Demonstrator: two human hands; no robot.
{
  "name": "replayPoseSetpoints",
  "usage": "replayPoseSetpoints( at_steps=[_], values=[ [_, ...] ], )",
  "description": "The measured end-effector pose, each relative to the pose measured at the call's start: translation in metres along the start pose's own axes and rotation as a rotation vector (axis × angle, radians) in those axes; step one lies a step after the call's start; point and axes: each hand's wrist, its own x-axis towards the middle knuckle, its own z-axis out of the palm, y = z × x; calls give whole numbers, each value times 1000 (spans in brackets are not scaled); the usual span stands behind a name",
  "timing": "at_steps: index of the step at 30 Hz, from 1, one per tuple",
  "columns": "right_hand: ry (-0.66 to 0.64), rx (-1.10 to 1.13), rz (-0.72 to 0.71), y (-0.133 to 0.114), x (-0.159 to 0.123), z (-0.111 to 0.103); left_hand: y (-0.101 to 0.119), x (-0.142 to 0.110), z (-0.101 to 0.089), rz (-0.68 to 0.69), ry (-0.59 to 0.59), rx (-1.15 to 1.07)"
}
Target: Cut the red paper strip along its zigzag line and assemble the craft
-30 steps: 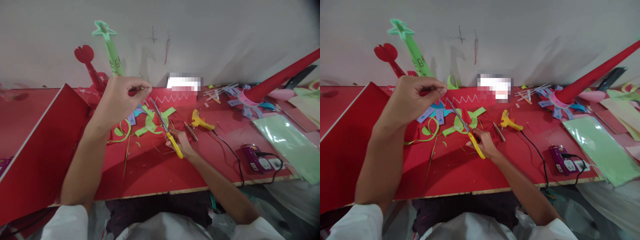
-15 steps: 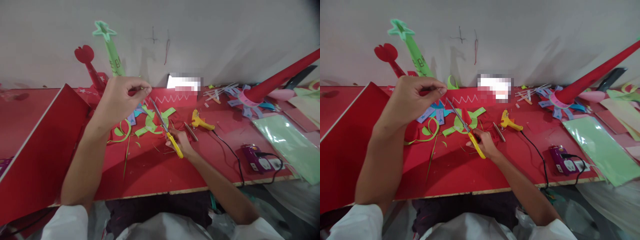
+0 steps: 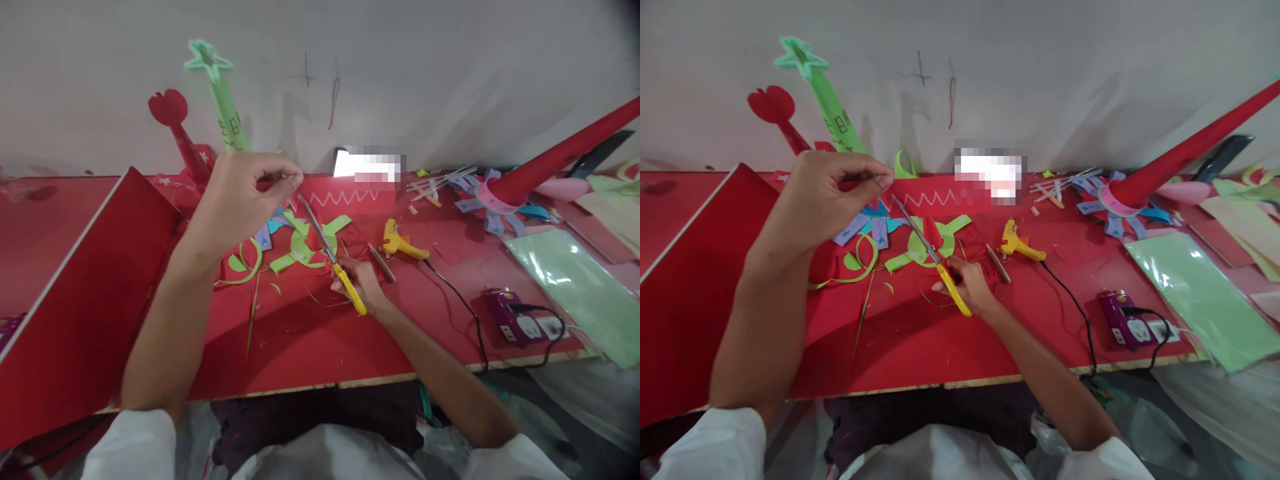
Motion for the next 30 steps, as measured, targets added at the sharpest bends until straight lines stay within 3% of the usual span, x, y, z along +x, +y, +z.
replayPoseSetpoints(
  at_steps=[30],
  values=[
    [17, -33, -20, 1, 1, -1, -3, 1, 2, 45, 14, 64]
  ],
)
